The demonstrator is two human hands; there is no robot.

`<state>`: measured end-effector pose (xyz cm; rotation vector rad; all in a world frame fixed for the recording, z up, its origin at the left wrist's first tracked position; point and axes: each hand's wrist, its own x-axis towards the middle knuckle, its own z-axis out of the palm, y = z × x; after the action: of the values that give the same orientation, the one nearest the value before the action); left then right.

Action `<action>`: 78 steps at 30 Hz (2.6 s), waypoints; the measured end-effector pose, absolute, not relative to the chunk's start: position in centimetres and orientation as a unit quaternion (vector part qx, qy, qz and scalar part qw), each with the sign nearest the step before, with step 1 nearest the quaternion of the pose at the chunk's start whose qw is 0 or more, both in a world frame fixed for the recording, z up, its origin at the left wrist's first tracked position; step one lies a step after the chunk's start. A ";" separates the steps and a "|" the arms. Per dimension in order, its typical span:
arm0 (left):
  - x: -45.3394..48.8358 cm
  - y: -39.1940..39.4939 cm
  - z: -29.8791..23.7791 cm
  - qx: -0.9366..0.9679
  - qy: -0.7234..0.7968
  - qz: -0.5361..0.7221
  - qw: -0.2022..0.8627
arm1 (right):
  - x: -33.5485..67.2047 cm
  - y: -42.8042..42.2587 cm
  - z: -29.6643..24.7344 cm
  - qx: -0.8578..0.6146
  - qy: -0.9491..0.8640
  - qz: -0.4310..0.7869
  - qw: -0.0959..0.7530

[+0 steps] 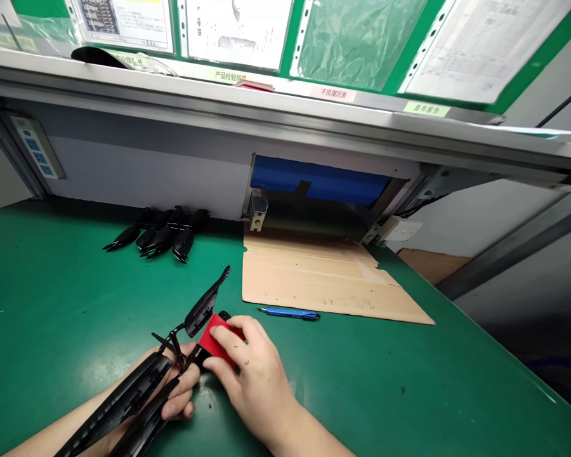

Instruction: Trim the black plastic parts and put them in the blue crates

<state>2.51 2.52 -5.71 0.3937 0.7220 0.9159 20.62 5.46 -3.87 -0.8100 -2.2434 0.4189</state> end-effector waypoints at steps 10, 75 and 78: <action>2.9 2.5 -6.0 0.222 0.364 0.420 0.801 | 20.8 5.7 -3.6 -0.302 -0.874 0.168 0.341; 2.7 2.7 -6.3 0.220 0.314 0.416 0.825 | 23.2 7.2 -1.6 -0.238 -0.794 0.502 0.247; 2.8 2.7 -6.5 0.222 0.314 0.420 0.822 | 23.6 7.3 -1.7 -0.256 -0.775 0.503 0.284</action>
<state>2.79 2.68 -6.54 0.4713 0.6672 0.8933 23.58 7.26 -1.73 -0.6842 -2.0730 1.3468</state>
